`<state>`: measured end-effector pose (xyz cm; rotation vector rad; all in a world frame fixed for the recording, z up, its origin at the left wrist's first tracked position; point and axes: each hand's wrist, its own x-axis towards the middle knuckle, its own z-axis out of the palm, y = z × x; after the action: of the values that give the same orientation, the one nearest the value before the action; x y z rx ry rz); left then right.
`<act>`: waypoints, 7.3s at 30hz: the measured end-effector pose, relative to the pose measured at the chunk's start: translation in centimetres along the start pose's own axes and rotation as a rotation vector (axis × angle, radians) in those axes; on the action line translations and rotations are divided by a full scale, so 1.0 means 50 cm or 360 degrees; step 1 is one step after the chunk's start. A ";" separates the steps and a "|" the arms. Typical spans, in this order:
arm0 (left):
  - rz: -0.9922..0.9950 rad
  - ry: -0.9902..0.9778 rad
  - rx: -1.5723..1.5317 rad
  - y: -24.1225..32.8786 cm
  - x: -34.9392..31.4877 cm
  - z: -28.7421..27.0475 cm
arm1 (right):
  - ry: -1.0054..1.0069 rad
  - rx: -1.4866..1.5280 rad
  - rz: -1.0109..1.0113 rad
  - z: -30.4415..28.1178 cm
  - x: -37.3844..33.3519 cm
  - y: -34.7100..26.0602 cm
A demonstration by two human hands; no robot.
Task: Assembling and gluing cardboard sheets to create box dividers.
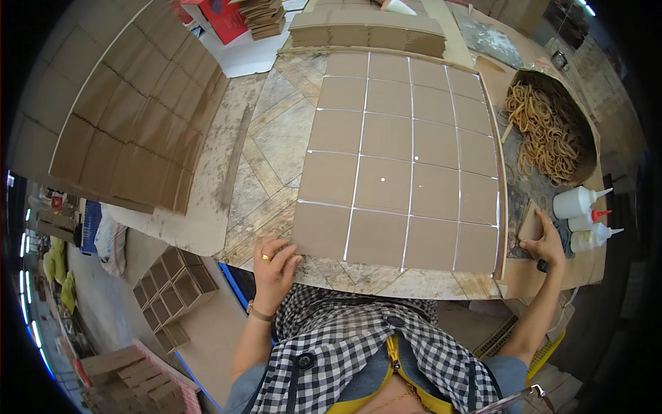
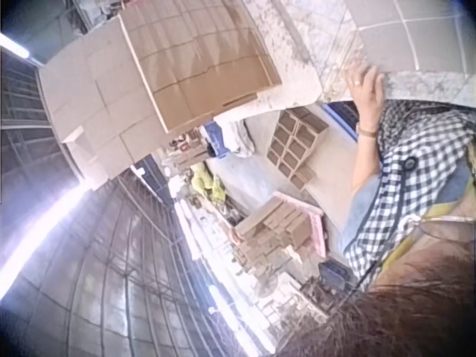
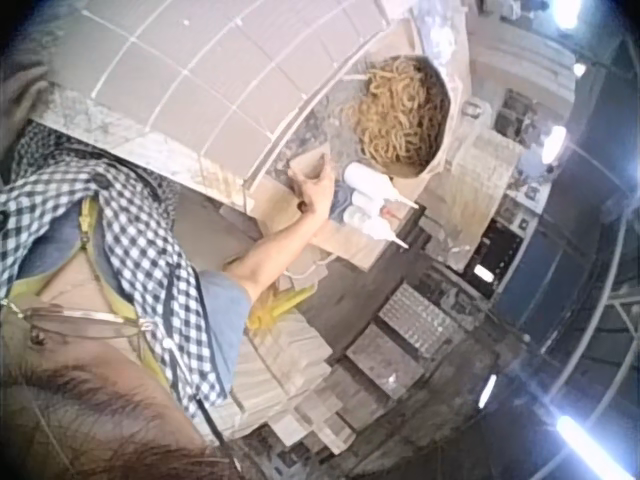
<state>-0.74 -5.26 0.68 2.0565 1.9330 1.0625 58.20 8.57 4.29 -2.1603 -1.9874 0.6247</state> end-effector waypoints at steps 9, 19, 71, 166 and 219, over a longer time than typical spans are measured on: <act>0.0141 -0.0146 0.0095 0.015 0.028 0.026 | 0.0301 0.0028 -0.0188 -0.040 -0.030 -0.066; 0.0239 -0.0133 0.0210 0.003 0.017 0.032 | 0.1425 -0.0490 -0.1117 0.082 0.051 -0.421; -0.0273 -0.0044 0.0347 0.036 -0.016 0.029 | 0.0183 -0.0332 -0.1502 0.137 -0.048 -0.615; -0.0099 0.0053 -0.0470 0.157 -0.065 0.045 | -0.0222 -0.0486 -0.1720 0.192 -0.088 -0.693; 0.0304 -0.0415 -0.0424 0.200 0.002 0.116 | 0.0934 0.0903 -0.1062 0.203 -0.310 -0.458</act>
<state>10.76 -4.77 1.77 2.1332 1.4153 0.9677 32.56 -5.64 6.89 -1.0840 -1.7454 0.3258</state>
